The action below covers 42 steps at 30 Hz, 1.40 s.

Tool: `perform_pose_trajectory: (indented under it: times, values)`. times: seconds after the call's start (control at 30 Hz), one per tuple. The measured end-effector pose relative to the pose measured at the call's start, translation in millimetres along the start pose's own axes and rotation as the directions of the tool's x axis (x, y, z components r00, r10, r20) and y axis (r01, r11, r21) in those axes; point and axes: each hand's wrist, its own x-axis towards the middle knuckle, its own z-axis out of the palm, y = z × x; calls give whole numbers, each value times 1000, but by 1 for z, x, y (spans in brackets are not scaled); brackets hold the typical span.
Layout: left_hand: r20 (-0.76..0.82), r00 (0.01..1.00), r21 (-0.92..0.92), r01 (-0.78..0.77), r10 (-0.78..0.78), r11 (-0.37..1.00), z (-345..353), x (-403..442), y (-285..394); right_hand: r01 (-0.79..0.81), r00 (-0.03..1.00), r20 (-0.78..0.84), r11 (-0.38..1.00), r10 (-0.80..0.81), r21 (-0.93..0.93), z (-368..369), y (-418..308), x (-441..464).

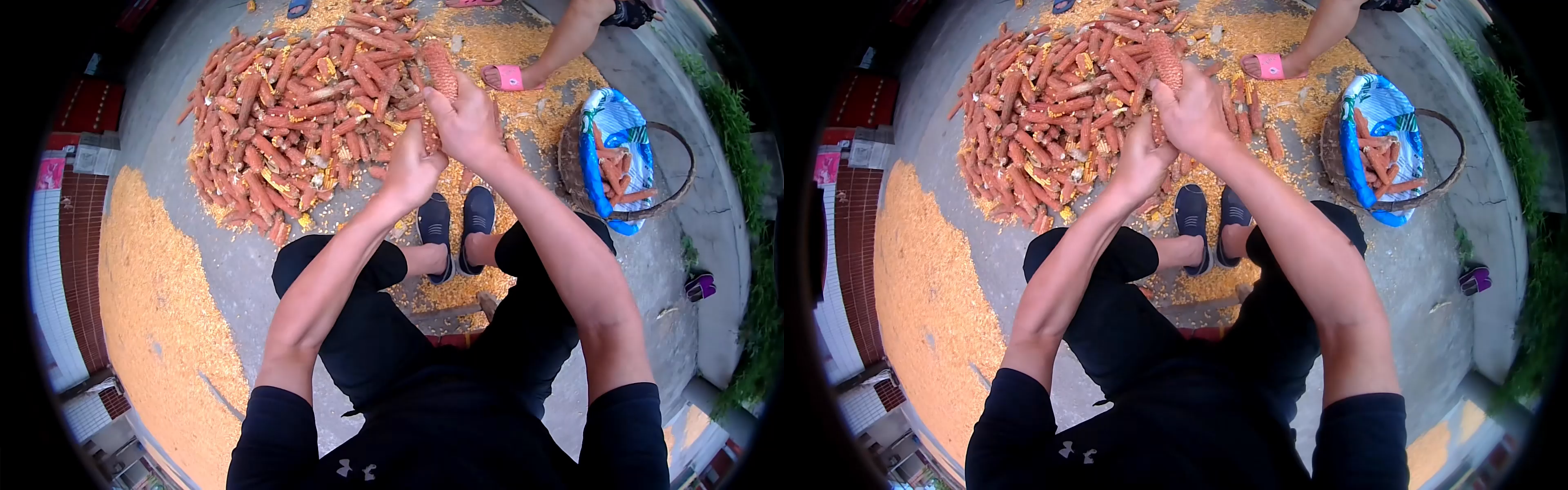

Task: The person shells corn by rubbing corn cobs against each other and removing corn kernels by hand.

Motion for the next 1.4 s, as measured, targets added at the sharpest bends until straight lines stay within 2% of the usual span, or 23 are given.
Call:
perform_pose_trajectory:
  times: [0.03, 0.07, 0.13, 0.23, 0.27, 0.37, 0.43, 0.47, 0.5, 0.6, 0.67, 0.77, 0.87, 0.93, 1.0, 1.03, 1.07, 1.1, 1.13, 1.2, 1.3, 1.37, 1.4]
  values:
    - [161, 970, -314, 225, -182, 922, 0, -4, 17, 56, 998, -6, 997, -55, 60, 0, 5, 4]
    - [150, 962, -457, 272, -228, 847, 9, -12, 37, 111, 994, -18, 987, -109, 120, 1, 14, 10]
    - [152, 969, -413, 242, -196, 878, 10, -11, 38, 160, 987, -44, 953, -154, 257, 5, 20, 12]
    - [142, 979, -398, 191, -146, 897, 7, -3, 29, -85, 996, 63, 919, 66, 385, 5, 29, 19]
    - [141, 981, -399, 178, -131, 900, 7, 0, 25, -206, 978, 118, 911, 174, 359, 2, 33, 24]
    - [-17, 995, -193, 92, -97, 977, -1, 4, 24, -390, 921, 252, 705, 297, 593, 1, 51, 38]
    - [-141, 952, 204, -241, 272, 949, -14, 22, -19, -504, 861, 338, 547, 379, 669, -11, 26, 35]
    - [-153, 926, 360, -273, 346, 892, -15, 22, -23, -522, 846, 349, 491, 403, 698, -14, 12, 29]
    - [-164, 894, 509, -285, 417, 812, -15, 22, -27, -536, 830, 360, 432, 425, 725, -12, 3, 25]
    - [-210, 941, 724, -32, 264, 689, 4, 3, 18, -393, 908, 242, 501, 342, 771, 10, -1, 11]
    - [-218, 971, 789, 115, 99, 604, 17, -3, 33, -326, 943, 143, 740, 301, 589, 13, 2, 6]
    - [-192, 978, 777, 103, 78, 621, 24, -3, 23, -156, 987, 13, 939, 160, 307, 10, -1, 1]
    - [-112, 954, 742, -105, 277, 662, 6, 2, 9, 51, 998, 15, 989, -54, 141, 7, 28, 15]
    - [-86, 996, 363, -2, 36, 932, -2, 3, 20, 159, 984, 60, 981, -167, 112, -3, 27, 17]
    - [-55, 998, 149, -28, 36, 988, -3, 3, 23, -70, 995, 88, 897, 35, 436, -5, 18, 16]
    - [-69, 998, 131, -6, 15, 991, -2, 3, 25, -179, 983, 130, 800, 127, 574, -7, 14, 17]
    - [-81, 997, 112, 13, -4, 994, -2, 4, 28, -257, 966, 178, 694, 185, 672, -7, 12, 20]
    - [-89, 996, 92, 33, -25, 995, -1, 5, 30, -304, 952, 203, 662, 227, 685, -9, 9, 21]
    - [-122, 986, 243, -78, 110, 967, -3, 8, 22, -351, 935, 229, 626, 270, 697, -11, 6, 22]
    - [-120, 920, 528, -258, 372, 809, -7, 12, 9, -405, 911, 270, 563, 310, 721, -11, 8, 21]
    - [-185, 947, 638, -88, 263, 765, -4, 4, 12, -415, 904, 280, 507, 323, 755, -7, 7, 23]
    - [-211, 965, 759, 62, 155, 649, 0, 2, 22, -408, 897, 242, 484, 370, 774, -6, -7, 17]
    - [-231, 968, 807, 133, 102, 575, 3, 1, 26, -366, 918, 190, 560, 348, 743, 0, -7, 16]
